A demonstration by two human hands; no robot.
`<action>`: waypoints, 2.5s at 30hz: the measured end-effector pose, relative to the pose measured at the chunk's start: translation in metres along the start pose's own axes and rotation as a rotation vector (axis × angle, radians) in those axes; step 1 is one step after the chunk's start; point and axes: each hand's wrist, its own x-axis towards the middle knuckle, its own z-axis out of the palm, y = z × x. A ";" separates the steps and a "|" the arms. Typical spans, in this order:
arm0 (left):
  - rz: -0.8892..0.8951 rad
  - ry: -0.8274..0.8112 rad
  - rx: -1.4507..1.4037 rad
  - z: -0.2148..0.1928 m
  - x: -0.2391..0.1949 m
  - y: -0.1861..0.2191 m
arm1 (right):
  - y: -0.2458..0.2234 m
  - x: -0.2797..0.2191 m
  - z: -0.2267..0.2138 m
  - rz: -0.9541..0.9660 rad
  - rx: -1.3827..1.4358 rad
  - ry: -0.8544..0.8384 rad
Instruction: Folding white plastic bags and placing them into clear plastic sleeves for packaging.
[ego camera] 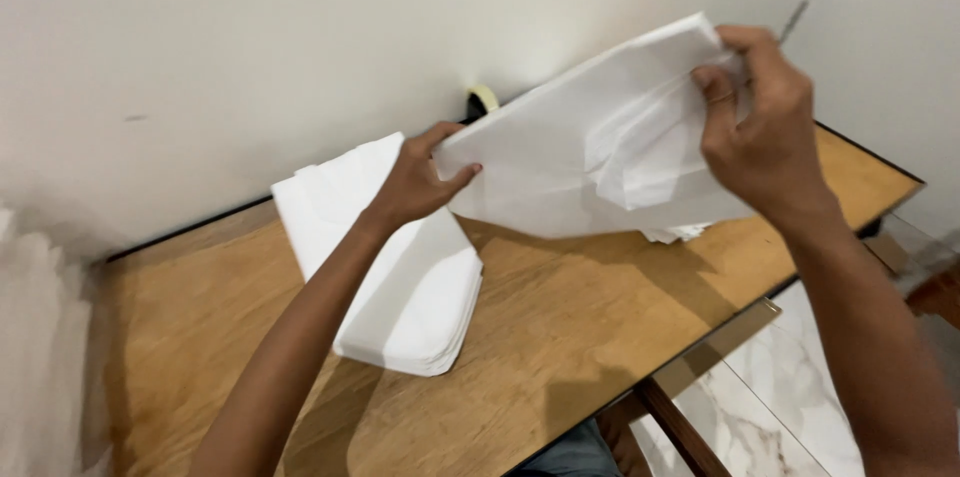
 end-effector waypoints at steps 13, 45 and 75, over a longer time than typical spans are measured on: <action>-0.647 0.238 -0.082 -0.125 -0.093 -0.024 | 0.048 0.029 0.209 0.488 0.505 -0.191; -0.553 0.079 0.491 -0.087 -0.159 -0.075 | -0.048 -0.137 0.203 1.294 1.106 -0.544; -0.757 -0.087 0.522 -0.050 -0.118 -0.127 | -0.120 -0.107 0.178 1.266 1.262 -0.287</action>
